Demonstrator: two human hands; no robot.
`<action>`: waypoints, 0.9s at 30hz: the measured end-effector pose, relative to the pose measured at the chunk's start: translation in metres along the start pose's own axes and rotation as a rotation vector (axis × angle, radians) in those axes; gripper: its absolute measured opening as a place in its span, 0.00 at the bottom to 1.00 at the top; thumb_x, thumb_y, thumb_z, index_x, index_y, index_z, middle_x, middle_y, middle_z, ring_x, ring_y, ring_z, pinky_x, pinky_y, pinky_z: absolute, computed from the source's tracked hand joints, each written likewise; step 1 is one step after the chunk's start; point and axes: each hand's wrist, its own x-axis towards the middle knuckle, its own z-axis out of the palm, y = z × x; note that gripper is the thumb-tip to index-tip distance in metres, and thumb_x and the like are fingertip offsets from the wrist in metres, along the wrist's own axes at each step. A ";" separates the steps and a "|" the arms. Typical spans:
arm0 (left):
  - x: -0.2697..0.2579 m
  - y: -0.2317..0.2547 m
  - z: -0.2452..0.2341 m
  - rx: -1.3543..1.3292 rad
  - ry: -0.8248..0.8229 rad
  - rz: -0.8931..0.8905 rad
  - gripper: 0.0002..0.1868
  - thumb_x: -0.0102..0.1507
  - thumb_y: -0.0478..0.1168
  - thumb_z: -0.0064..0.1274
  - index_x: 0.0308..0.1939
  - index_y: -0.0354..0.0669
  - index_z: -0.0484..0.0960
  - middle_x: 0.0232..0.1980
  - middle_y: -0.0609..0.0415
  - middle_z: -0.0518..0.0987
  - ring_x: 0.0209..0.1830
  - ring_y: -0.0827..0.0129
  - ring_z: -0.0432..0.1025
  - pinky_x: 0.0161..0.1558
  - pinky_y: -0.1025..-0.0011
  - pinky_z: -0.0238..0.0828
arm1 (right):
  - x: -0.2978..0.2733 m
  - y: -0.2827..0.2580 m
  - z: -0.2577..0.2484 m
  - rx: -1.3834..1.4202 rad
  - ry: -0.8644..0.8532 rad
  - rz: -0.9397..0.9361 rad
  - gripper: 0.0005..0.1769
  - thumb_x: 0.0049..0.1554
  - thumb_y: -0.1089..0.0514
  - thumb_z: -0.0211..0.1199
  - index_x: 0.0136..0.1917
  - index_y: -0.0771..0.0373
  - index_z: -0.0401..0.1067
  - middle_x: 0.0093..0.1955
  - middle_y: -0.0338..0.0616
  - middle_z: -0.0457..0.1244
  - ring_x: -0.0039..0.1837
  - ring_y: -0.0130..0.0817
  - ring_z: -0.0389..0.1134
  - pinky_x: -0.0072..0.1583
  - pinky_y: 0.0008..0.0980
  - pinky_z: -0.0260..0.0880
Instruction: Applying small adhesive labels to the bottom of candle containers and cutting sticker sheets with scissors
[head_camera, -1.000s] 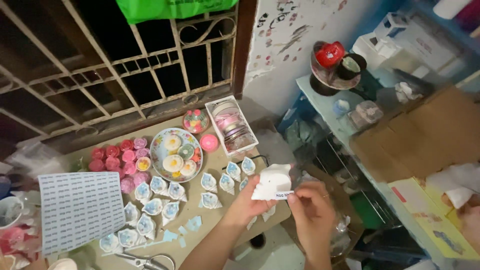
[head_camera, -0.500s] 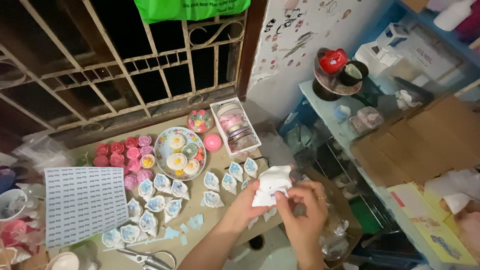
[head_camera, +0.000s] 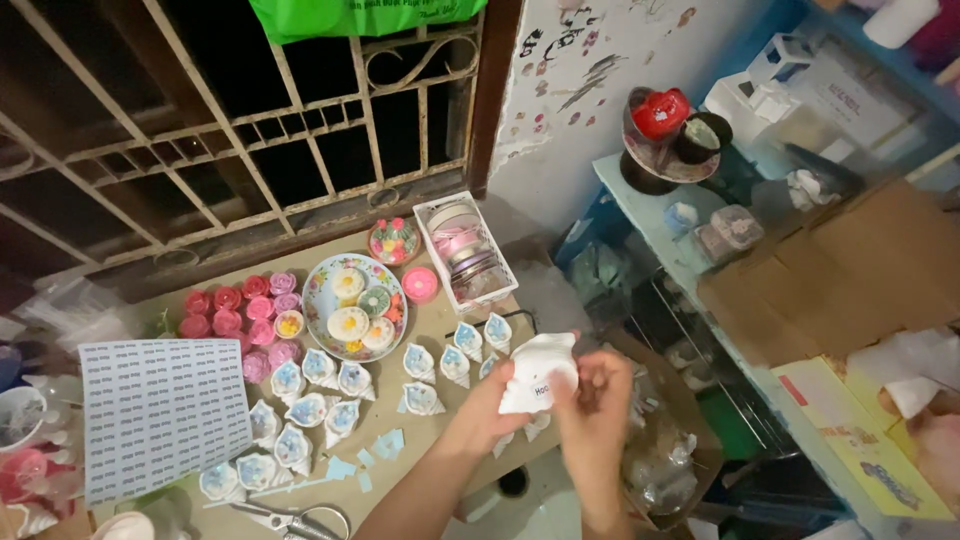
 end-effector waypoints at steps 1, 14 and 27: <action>-0.001 0.004 0.018 0.002 -0.002 0.001 0.27 0.62 0.45 0.55 0.61 0.33 0.75 0.41 0.47 0.80 0.23 0.70 0.68 0.14 0.79 0.55 | 0.003 -0.007 0.001 0.001 0.001 -0.002 0.21 0.53 0.69 0.64 0.58 0.63 0.62 0.46 0.39 0.55 0.46 0.26 0.57 0.47 0.23 0.61; 0.091 0.019 0.065 1.103 0.145 0.457 0.39 0.49 0.46 0.68 0.65 0.45 0.77 0.55 0.48 0.83 0.42 0.68 0.77 0.39 0.75 0.75 | 0.032 0.093 -0.101 0.215 0.462 0.292 0.09 0.61 0.62 0.60 0.55 0.54 0.67 0.39 0.34 0.59 0.35 0.21 0.54 0.34 0.22 0.51; 0.193 -0.029 -0.089 2.441 0.438 0.714 0.35 0.44 0.49 0.72 0.50 0.42 0.76 0.50 0.47 0.75 0.58 0.46 0.63 0.66 0.44 0.53 | -0.042 0.257 -0.215 -0.160 0.569 0.238 0.18 0.55 0.69 0.64 0.58 0.64 0.66 0.45 0.46 0.63 0.40 0.31 0.60 0.40 0.26 0.61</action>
